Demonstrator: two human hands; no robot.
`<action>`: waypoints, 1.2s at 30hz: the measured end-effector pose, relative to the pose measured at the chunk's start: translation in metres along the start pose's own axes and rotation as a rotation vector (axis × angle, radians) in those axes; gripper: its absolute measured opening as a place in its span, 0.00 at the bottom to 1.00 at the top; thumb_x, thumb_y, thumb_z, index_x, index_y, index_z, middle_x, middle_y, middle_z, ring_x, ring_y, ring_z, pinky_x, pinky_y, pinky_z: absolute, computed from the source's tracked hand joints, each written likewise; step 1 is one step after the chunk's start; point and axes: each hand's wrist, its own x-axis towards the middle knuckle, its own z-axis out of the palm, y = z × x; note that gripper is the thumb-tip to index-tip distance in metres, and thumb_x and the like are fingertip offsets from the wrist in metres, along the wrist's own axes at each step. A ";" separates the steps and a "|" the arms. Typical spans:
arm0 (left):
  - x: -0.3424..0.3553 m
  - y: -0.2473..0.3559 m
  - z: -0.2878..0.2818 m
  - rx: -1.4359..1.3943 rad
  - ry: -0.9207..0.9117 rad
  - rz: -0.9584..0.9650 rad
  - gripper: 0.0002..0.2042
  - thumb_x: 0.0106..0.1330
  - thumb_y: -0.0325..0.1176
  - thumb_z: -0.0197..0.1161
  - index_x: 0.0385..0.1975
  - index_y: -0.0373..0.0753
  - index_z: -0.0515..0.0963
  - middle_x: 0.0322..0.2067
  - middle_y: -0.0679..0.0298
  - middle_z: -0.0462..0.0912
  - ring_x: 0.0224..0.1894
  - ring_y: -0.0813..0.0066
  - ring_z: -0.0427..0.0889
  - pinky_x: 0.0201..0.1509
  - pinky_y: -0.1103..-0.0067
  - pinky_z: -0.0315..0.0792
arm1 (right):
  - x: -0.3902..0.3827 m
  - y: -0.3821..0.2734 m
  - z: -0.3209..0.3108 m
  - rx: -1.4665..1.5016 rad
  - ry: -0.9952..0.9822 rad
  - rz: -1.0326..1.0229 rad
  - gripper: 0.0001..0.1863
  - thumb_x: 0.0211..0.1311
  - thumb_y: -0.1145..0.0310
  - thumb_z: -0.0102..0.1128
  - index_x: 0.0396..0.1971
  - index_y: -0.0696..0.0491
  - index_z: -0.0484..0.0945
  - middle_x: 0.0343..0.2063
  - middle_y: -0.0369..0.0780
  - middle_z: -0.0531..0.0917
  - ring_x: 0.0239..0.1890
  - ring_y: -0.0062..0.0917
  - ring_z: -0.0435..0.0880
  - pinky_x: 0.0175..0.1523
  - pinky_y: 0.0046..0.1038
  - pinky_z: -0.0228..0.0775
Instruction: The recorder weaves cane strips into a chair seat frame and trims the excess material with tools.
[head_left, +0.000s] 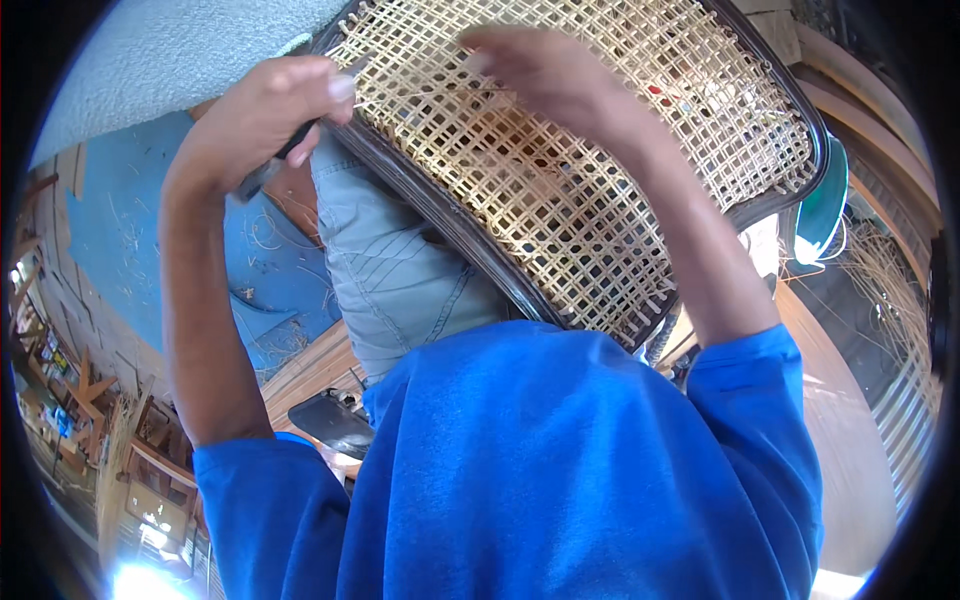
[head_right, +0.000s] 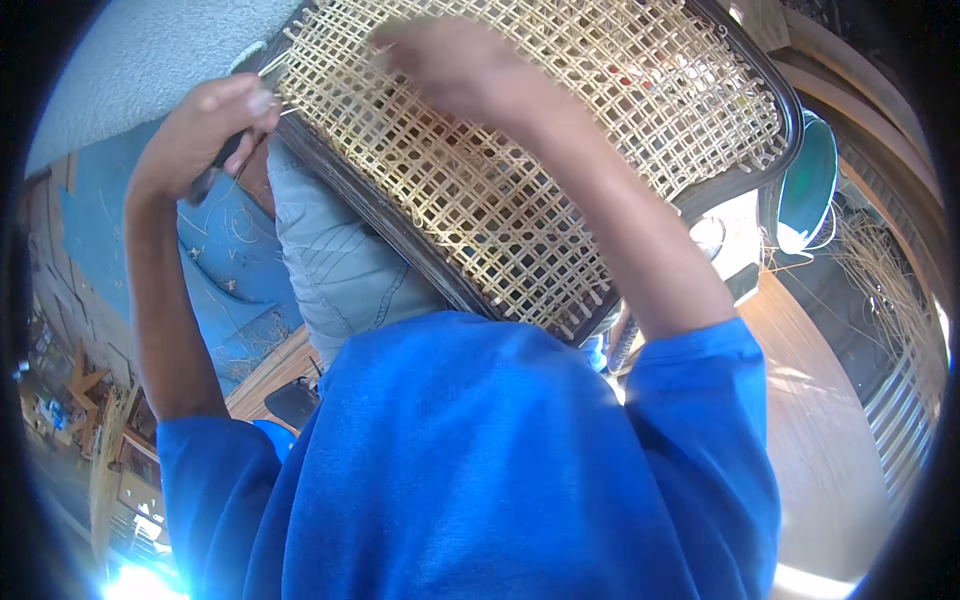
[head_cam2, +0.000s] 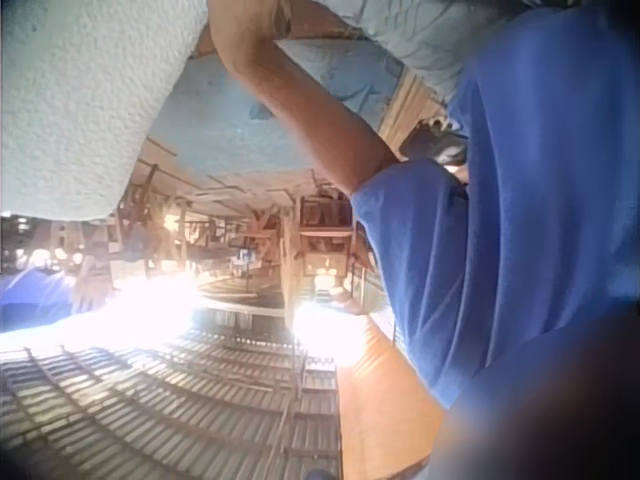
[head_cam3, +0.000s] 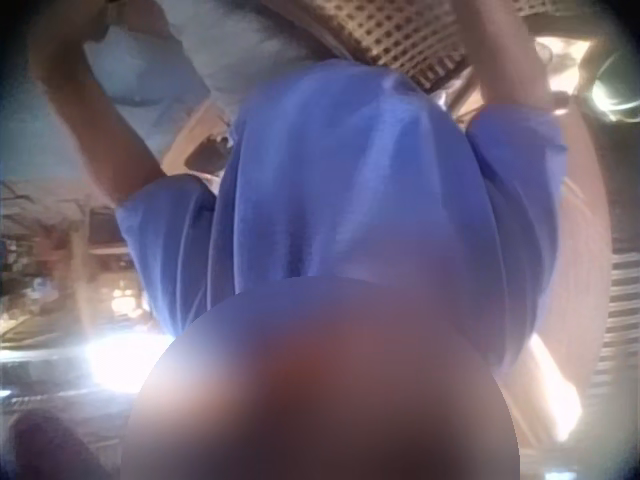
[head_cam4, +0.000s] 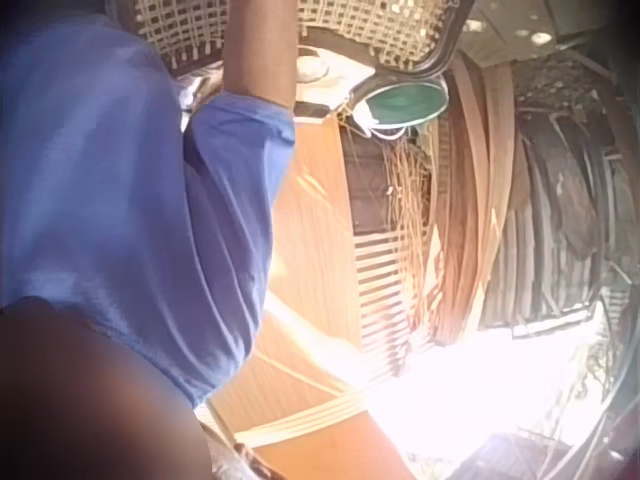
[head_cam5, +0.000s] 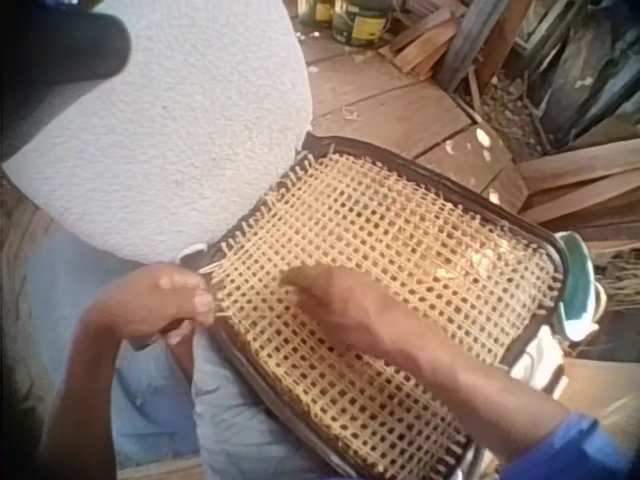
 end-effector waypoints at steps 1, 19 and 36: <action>-0.004 0.001 -0.003 -0.063 0.040 0.063 0.17 0.73 0.46 0.56 0.31 0.37 0.77 0.27 0.68 0.77 0.19 0.87 0.70 0.21 0.85 0.63 | 0.004 -0.016 0.013 -0.005 -0.052 -0.078 0.19 0.74 0.54 0.53 0.53 0.51 0.82 0.44 0.41 0.87 0.44 0.31 0.86 0.55 0.36 0.79; 0.065 0.058 0.072 0.965 0.026 -0.093 0.13 0.66 0.35 0.55 0.37 0.34 0.84 0.33 0.47 0.86 0.38 0.50 0.86 0.45 0.60 0.79 | 0.011 0.017 -0.026 -0.361 -0.332 0.294 0.11 0.67 0.63 0.59 0.27 0.53 0.83 0.16 0.33 0.77 0.19 0.16 0.71 0.26 0.26 0.64; 0.056 0.059 0.123 0.728 0.264 -0.149 0.12 0.60 0.24 0.60 0.42 0.34 0.84 0.41 0.50 0.87 0.44 0.52 0.88 0.48 0.64 0.82 | 0.024 -0.048 -0.070 -0.380 -0.330 0.454 0.16 0.54 0.60 0.65 0.31 0.59 0.86 0.28 0.50 0.86 0.32 0.35 0.87 0.37 0.37 0.76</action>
